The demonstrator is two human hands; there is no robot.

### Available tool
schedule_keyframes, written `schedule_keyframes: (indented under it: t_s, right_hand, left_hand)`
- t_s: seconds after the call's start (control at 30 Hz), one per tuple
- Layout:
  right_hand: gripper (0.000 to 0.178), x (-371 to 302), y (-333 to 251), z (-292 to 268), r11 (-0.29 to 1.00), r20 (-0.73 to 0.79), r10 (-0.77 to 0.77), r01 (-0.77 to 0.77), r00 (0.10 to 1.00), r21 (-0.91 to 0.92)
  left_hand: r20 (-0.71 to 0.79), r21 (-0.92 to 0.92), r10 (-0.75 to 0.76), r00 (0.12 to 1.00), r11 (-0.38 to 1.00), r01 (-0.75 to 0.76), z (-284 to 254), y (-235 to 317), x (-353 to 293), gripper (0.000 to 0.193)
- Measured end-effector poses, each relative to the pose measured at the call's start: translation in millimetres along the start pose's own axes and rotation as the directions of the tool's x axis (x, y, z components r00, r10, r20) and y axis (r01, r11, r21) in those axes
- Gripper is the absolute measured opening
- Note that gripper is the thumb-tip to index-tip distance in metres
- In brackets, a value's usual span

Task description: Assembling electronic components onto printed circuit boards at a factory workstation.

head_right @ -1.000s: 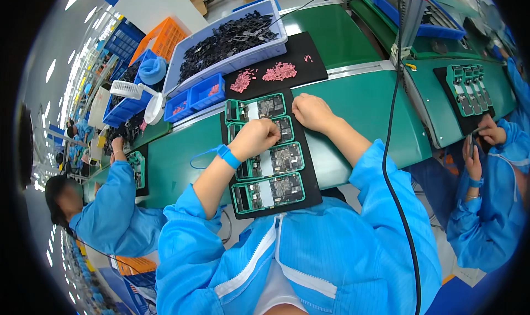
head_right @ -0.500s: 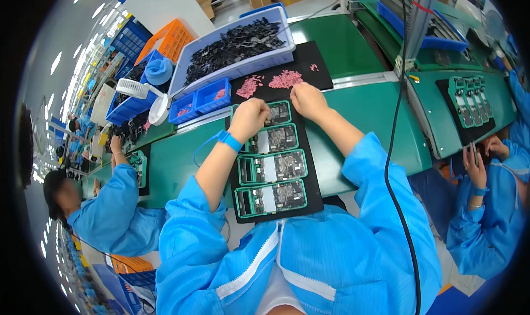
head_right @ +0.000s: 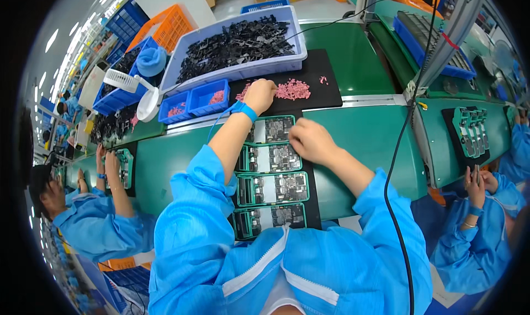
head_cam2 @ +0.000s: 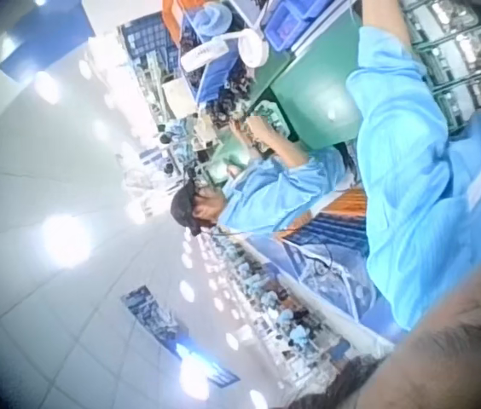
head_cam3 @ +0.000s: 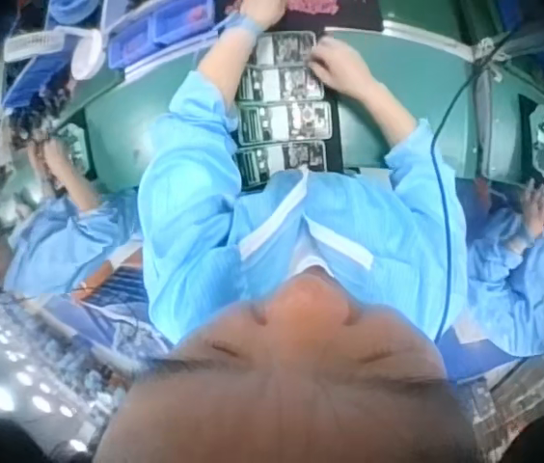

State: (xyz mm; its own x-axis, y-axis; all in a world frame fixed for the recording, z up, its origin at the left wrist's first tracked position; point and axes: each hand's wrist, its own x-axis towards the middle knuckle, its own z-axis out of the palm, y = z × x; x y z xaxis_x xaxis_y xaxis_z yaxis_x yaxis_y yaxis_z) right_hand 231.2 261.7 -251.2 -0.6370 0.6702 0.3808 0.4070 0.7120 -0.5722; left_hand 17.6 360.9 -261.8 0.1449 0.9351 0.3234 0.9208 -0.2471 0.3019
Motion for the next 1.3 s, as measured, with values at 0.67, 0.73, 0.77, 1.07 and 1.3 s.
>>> schedule_keyframes:
  t_s: [0.67, 0.73, 0.77, 1.07, 1.3]
  right_hand:
    - [0.011, -3, -12, 9, 0.845, 0.226, -0.157, 0.249, 0.961, -0.474]
    - [0.012, -1, -14, 9, 0.85, 0.229, -0.18, 0.268, 0.957, -0.453]
    - [0.013, -1, -14, 8, 0.856, 0.223, -0.193, 0.275, 0.956, -0.439]
    - [0.008, 8, -29, 7, 0.801, 0.317, -0.175, 0.322, 0.932, -0.504]
    - [0.006, 23, -33, 7, 0.703, 0.448, -0.244, 0.475, 0.86, -0.529]
  left_hand:
    - [-0.188, -0.457, -0.057, 0.98, 0.889, -0.036, -177, 48, -177, 0.013]
    - [-0.206, -0.466, -0.093, 0.974, 0.885, -0.014, -204, 55, -211, 0.014]
    - [-0.201, -0.446, -0.11, 0.973, 0.895, 0.009, -218, 59, -226, 0.015]
    - [-0.209, -0.534, -0.365, 0.907, 0.82, 0.206, -268, 73, -342, 0.009]
    - [-0.21, -0.422, -0.386, 0.898, 0.865, 0.273, -223, 71, -329, 0.008]
